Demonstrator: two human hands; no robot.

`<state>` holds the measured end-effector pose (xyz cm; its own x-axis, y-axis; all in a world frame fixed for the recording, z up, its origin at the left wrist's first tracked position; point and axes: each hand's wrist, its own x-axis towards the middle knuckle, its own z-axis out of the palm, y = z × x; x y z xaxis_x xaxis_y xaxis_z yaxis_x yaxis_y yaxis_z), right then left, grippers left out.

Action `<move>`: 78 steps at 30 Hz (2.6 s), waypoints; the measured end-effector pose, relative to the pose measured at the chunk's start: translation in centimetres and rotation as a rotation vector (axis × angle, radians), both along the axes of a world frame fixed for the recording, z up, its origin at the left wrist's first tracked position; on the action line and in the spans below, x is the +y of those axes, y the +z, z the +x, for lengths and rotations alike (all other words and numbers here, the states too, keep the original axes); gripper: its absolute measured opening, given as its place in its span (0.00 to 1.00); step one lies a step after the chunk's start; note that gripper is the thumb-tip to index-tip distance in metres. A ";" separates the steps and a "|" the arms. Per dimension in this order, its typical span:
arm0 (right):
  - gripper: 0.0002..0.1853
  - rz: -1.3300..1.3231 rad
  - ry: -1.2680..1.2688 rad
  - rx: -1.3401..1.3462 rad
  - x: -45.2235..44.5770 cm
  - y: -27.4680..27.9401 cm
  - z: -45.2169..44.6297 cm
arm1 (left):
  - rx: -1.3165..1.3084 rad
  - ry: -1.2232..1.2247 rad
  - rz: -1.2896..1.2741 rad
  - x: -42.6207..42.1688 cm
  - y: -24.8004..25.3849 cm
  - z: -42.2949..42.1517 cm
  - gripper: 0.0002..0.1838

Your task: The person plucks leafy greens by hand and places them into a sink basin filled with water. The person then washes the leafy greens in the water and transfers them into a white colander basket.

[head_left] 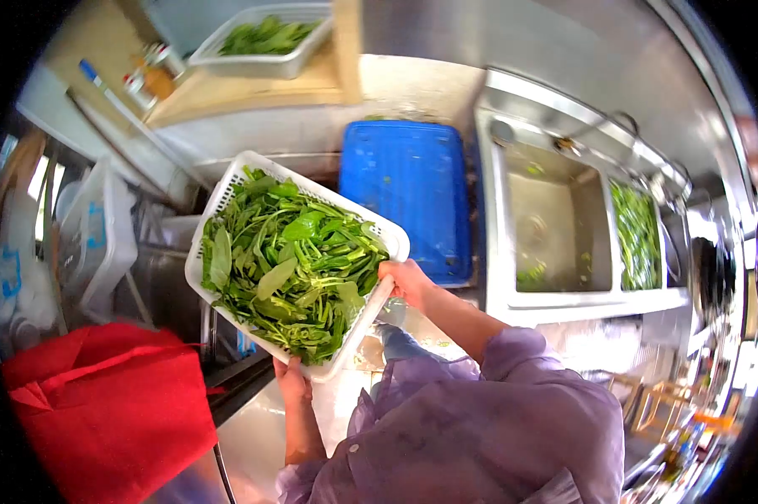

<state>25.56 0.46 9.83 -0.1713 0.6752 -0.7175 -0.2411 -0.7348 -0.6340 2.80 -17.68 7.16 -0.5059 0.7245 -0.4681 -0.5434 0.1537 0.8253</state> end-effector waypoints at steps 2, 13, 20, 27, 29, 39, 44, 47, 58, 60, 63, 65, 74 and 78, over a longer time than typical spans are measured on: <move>0.07 0.072 -0.075 -0.025 -2.9 0.8 -0.3 | 0.030 -0.126 -0.003 0.3 1.2 -2.0 0.27; 0.08 0.231 -0.607 -0.057 -16.3 12.8 3.0 | 0.121 -0.597 0.258 2.7 8.6 -2.8 0.23; 0.06 0.084 -0.638 -0.056 -19.8 8.8 17.1 | 0.180 -0.650 0.178 1.1 6.3 10.5 0.22; 0.09 0.082 -0.478 0.043 -21.3 5.9 30.5 | 0.292 -0.655 0.072 -3.8 8.0 23.0 0.23; 0.08 0.021 -0.433 0.020 -21.2 4.8 35.4 | 0.393 -0.590 0.056 -5.6 7.1 27.4 0.21; 0.10 0.013 -0.417 0.235 -23.8 4.5 44.6 | 0.657 -0.326 -0.049 -6.0 5.7 37.2 0.14; 0.12 -0.017 -0.426 0.256 -25.3 4.0 47.4 | 0.829 -0.493 -0.029 -4.5 7.4 40.3 0.11; 0.15 0.025 -0.351 0.183 -23.9 4.1 50.4 | 0.833 -0.383 0.038 -5.9 3.7 41.8 0.10; 0.49 0.473 0.264 -1.385 -9.0 1.1 67.8 | 0.799 -0.344 0.027 -5.7 5.0 44.9 0.11; 0.52 0.270 0.551 -1.533 -5.0 -0.4 68.6 | 0.790 -0.372 -0.021 -5.7 6.2 46.0 0.12; 0.52 0.268 0.998 -1.570 -1.3 -5.7 67.5 | 0.689 -0.392 -0.130 -6.0 7.3 47.4 0.15; 0.47 0.386 1.313 -1.491 -1.4 -2.7 65.8 | 0.686 -0.381 -0.155 -5.6 7.6 47.0 0.15; 0.26 0.059 1.350 -1.374 1.5 -20.4 70.8 | 0.718 -0.196 -0.283 -4.8 9.2 51.1 0.18; 0.22 -0.005 1.404 -1.353 1.9 -16.7 72.4 | 0.611 -0.104 -0.308 -5.8 8.4 51.3 0.17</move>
